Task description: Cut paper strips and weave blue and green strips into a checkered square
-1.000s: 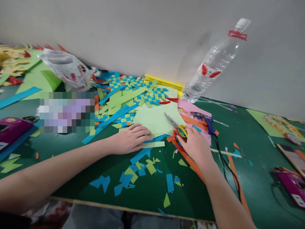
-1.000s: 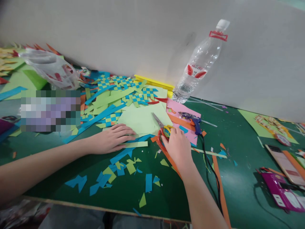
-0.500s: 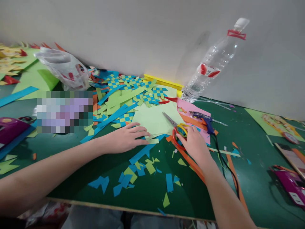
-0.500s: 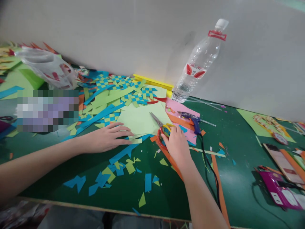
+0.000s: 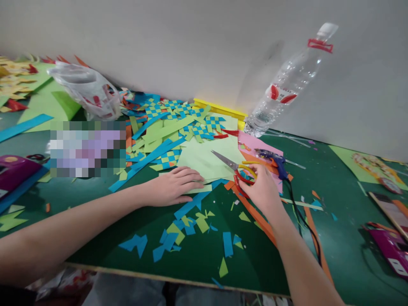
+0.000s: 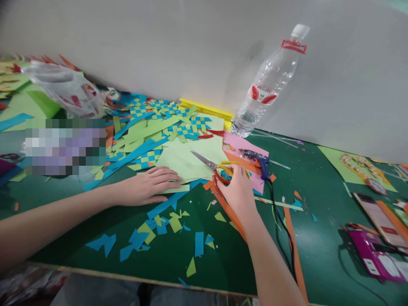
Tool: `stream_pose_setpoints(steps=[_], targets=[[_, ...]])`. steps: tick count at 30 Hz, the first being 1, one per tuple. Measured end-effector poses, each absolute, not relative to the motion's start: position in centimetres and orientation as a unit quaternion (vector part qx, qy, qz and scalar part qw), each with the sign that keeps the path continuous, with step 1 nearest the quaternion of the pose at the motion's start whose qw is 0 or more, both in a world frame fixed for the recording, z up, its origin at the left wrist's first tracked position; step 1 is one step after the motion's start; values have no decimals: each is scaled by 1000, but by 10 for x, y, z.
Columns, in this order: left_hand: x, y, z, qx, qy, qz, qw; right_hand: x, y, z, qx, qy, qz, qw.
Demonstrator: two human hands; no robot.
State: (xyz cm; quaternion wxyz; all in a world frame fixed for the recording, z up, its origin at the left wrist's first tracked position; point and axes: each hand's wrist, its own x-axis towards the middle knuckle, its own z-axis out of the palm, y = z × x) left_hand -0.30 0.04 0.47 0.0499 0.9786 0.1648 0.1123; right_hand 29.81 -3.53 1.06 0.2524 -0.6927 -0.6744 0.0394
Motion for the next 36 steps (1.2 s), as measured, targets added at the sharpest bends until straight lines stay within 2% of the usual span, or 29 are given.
stream_pose_setpoints(steps=[8,17,26,36], targets=[[-2,-5,5,979,154,110,79,300,-32,10,-649,-701,-8,297],[1,-8,3,974,156,131,96,294,-36,14,-631,-728,-28,265],[-3,-8,4,969,150,173,96,295,-35,11,-610,-737,-68,282],[-18,10,14,946,222,216,99,298,-33,12,-609,-744,-50,270]])
